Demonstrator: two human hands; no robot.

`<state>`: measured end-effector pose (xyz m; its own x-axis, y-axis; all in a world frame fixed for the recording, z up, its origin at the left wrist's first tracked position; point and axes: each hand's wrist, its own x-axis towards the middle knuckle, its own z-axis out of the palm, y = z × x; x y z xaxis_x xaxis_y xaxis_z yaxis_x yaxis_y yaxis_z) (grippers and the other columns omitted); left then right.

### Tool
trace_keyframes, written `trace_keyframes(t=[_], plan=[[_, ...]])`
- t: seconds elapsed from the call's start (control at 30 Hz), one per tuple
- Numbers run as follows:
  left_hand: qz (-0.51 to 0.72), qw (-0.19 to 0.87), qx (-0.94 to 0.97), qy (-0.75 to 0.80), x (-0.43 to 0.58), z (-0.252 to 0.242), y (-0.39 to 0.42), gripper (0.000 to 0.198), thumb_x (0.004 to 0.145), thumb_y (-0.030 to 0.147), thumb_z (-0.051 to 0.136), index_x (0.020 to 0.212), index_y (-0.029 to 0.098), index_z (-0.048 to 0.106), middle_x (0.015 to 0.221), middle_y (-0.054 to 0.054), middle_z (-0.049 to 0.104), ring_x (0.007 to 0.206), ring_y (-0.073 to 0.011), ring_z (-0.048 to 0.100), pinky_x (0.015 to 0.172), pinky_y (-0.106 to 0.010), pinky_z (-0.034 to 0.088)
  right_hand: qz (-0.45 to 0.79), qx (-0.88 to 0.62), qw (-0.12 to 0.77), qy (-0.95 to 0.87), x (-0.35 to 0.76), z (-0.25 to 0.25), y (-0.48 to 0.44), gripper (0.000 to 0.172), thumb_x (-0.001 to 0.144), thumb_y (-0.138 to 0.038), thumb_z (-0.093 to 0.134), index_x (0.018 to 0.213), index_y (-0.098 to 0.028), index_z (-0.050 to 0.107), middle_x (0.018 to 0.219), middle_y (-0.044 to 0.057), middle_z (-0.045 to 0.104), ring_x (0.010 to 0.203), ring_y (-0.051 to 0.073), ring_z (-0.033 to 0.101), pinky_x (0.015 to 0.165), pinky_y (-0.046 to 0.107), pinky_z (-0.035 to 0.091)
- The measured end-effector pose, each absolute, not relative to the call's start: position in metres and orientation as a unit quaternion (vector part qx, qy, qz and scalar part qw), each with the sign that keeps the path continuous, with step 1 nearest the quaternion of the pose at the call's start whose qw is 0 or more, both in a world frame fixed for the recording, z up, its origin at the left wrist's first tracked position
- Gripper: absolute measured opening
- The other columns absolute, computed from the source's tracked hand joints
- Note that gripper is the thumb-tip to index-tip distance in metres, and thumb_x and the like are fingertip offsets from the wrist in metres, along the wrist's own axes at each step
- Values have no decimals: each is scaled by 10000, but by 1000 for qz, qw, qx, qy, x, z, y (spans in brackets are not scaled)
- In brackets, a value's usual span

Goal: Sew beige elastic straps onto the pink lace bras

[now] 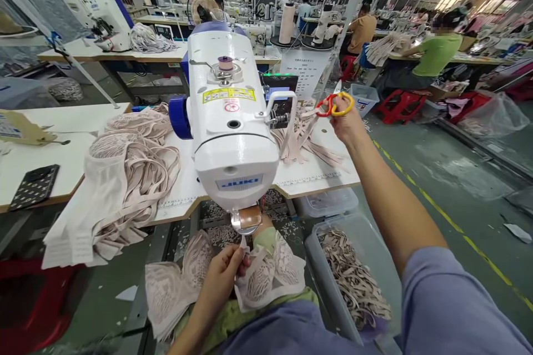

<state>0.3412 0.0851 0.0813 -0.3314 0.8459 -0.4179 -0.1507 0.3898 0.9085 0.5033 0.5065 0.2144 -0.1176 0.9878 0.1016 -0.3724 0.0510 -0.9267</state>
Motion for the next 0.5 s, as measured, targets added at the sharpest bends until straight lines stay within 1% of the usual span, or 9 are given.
trace_keyframes(t=[0.07, 0.1, 0.2, 0.3, 0.4, 0.5], plan=[[487, 514, 262, 655, 340, 82, 85, 602, 689, 770, 599, 681, 168, 620, 559, 13, 530, 510, -105, 399, 482, -213, 278, 610, -312, 602, -411, 509, 222, 515, 170, 956, -316, 498, 852, -244, 612, 808, -39, 718, 700, 86, 633, 461, 177, 409], [488, 515, 260, 655, 340, 82, 85, 607, 679, 776, 604, 675, 170, 617, 573, 8, 540, 516, -108, 405, 482, -214, 280, 605, -295, 616, -409, 512, 225, 516, 183, 953, -326, 495, 834, -250, 612, 808, -34, 715, 707, 93, 631, 469, 189, 416], [487, 515, 254, 658, 339, 79, 87, 617, 651, 793, 617, 663, 176, 610, 595, 1, 554, 524, -112, 413, 479, -216, 286, 542, -284, 647, -455, 515, 228, 508, 89, 869, -280, 613, 785, -254, 597, 730, -32, 670, 658, 110, 608, 475, 203, 435], [483, 514, 249, 664, 340, 73, 89, 626, 638, 806, 616, 664, 181, 613, 610, -7, 570, 521, -117, 424, 475, -220, 301, 492, -273, 660, -498, 512, 225, 496, 105, 785, -205, 682, 771, -240, 584, 679, -55, 604, 648, 100, 595, 518, 184, 465], [482, 514, 256, 662, 341, 67, 89, 629, 639, 810, 615, 656, 181, 618, 629, -21, 596, 531, -126, 455, 485, -226, 336, 486, -248, 666, -508, 511, 227, 492, 107, 796, -211, 677, 808, -233, 573, 725, -56, 603, 697, 94, 601, 562, 178, 479], [484, 508, 259, 664, 341, 62, 87, 632, 650, 810, 612, 653, 178, 625, 610, -19, 590, 523, -123, 456, 474, -221, 336, 524, -267, 659, -468, 515, 233, 494, 36, 876, -273, 596, 874, -244, 574, 754, -56, 633, 649, 83, 593, 493, 159, 441]])
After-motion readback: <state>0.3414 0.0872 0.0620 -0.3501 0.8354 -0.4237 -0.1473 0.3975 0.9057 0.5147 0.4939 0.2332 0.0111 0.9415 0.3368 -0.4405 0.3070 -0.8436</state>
